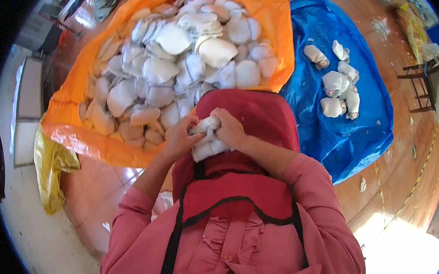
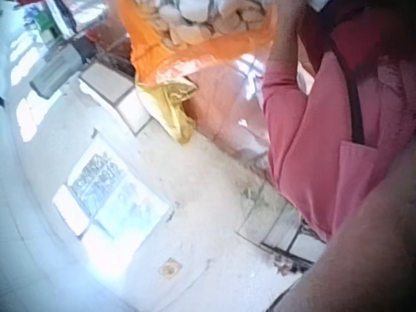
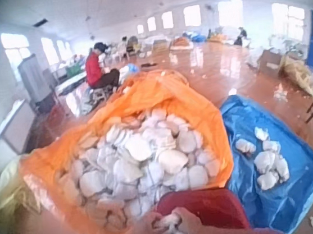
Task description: The person repeatedly picks white fabric pieces from an orange bag, inserts a white stuffing material into each piece, and places the stuffed items onto a blue tarp. The process is continuous and repetitive, with the person handling one piece at a time.
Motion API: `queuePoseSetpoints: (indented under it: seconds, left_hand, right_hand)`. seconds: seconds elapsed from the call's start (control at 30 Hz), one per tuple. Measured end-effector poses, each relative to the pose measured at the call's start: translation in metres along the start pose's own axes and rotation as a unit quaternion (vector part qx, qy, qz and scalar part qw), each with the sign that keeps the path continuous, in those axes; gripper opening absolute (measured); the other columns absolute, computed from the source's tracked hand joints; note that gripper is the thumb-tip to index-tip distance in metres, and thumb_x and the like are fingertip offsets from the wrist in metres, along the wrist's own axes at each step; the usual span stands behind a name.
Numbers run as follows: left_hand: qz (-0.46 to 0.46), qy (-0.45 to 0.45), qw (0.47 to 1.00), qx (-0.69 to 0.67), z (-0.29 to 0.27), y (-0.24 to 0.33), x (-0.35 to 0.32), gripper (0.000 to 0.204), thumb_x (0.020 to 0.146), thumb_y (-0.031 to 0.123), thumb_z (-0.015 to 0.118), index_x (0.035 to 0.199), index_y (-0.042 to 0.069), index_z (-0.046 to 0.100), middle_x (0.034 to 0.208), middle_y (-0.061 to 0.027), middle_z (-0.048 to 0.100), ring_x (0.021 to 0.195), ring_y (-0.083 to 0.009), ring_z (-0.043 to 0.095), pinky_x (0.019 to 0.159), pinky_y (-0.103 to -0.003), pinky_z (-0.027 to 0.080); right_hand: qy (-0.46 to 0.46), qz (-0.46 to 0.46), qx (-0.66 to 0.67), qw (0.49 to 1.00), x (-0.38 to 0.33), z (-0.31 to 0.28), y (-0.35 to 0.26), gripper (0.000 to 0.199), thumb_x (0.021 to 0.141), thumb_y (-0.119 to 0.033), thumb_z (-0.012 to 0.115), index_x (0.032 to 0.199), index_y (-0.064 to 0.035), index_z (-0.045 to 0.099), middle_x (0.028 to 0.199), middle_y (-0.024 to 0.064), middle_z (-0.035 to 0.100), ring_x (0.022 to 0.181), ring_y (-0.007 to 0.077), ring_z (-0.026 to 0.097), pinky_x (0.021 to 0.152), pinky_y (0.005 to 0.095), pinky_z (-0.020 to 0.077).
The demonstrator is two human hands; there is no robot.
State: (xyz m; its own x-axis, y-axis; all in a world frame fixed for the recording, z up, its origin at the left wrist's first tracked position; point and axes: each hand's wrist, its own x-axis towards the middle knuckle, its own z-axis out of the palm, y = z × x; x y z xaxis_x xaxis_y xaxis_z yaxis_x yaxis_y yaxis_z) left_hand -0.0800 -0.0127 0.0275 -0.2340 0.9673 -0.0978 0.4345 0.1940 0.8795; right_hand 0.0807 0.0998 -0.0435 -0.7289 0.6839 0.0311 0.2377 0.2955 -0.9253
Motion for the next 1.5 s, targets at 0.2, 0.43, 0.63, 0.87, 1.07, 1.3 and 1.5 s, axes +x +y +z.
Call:
queuePoseSetpoints:
  seconds: [0.2, 0.43, 0.63, 0.87, 1.07, 1.3, 1.5]
  left_hand:
    - [0.032, 0.083, 0.992, 0.089, 0.029, -0.006, -0.012, 0.032, 0.077, 0.004, 0.068, 0.105, 0.005, 0.053, 0.105, -0.0161, 0.054, 0.099, -0.0350, 0.057, 0.083, -0.040, 0.048]
    - [0.106, 0.145, 0.975, 0.128, 0.043, -0.016, -0.025, 0.029, 0.075, 0.000, 0.065, 0.101, 0.004, 0.055, 0.105, -0.0167, 0.053, 0.096, -0.0379, 0.057, 0.081, -0.043, 0.049]
    - [0.127, 0.120, 0.971, 0.166, 0.044, -0.009, -0.028, 0.020, 0.075, 0.000, 0.065, 0.093, 0.003, 0.057, 0.101, -0.0170, 0.053, 0.089, -0.0367, 0.059, 0.075, -0.042, 0.051]
    - [0.154, 0.111, 0.971, 0.144, 0.034, -0.018, -0.032, 0.021, 0.076, 0.002, 0.065, 0.095, 0.003, 0.055, 0.101, -0.0177, 0.054, 0.088, -0.0367, 0.059, 0.074, -0.041, 0.051]
    - [0.136, 0.083, 0.986, 0.055, 0.021, -0.006, -0.038, 0.017, 0.079, 0.003, 0.066, 0.093, 0.002, 0.056, 0.100, -0.0149, 0.057, 0.089, -0.0322, 0.059, 0.077, -0.036, 0.049]
    - [0.055, 0.057, 0.996, -0.034, 0.015, -0.016, -0.030, 0.013, 0.081, 0.006, 0.069, 0.088, 0.003, 0.058, 0.090, -0.0070, 0.060, 0.085, -0.0175, 0.058, 0.076, -0.029, 0.047]
    - [-0.040, 0.005, 0.999, -0.020, 0.004, -0.009, -0.016, 0.019, 0.077, 0.007, 0.071, 0.091, 0.002, 0.060, 0.088, -0.0100, 0.062, 0.084, -0.0218, 0.060, 0.076, -0.032, 0.048]
  right_hand:
    - [0.012, -0.021, -0.004, 1.000, -0.006, 0.003, 0.005, 0.037, 0.071, 0.007, 0.057, 0.106, -0.0054, 0.057, 0.096, 0.0127, 0.058, 0.091, 0.0280, 0.058, 0.083, 0.0343, 0.0471]
    - [-0.071, -0.130, 0.058, 0.987, -0.026, -0.031, -0.019, 0.028, 0.076, 0.002, 0.066, 0.103, -0.0035, 0.059, 0.103, 0.0081, 0.055, 0.102, 0.0221, 0.055, 0.090, 0.0313, 0.0442]
    - [-0.166, 0.000, 0.106, 0.980, -0.021, -0.048, -0.016, 0.020, 0.083, -0.010, 0.071, 0.099, -0.0055, 0.060, 0.102, 0.0040, 0.056, 0.098, 0.0191, 0.057, 0.088, 0.0313, 0.0451]
    - [-0.156, -0.066, -0.029, 0.985, -0.013, -0.042, -0.032, 0.024, 0.072, -0.013, 0.074, 0.089, -0.0060, 0.059, 0.094, 0.0102, 0.058, 0.093, 0.0287, 0.059, 0.081, 0.0372, 0.0479]
    - [-0.133, -0.065, -0.097, 0.984, -0.010, -0.034, -0.039, 0.030, 0.071, -0.008, 0.071, 0.098, -0.0072, 0.058, 0.095, 0.0115, 0.058, 0.096, 0.0319, 0.057, 0.085, 0.0406, 0.0459]
    - [-0.126, -0.081, -0.105, 0.983, -0.007, -0.029, -0.040, 0.034, 0.069, -0.008, 0.071, 0.101, -0.0082, 0.059, 0.095, 0.0115, 0.057, 0.096, 0.0331, 0.056, 0.085, 0.0420, 0.0459]
    - [-0.140, -0.115, -0.137, 0.974, 0.003, -0.026, -0.036, 0.026, 0.070, -0.010, 0.069, 0.095, -0.0086, 0.060, 0.094, 0.0105, 0.057, 0.095, 0.0327, 0.056, 0.083, 0.0413, 0.0469]
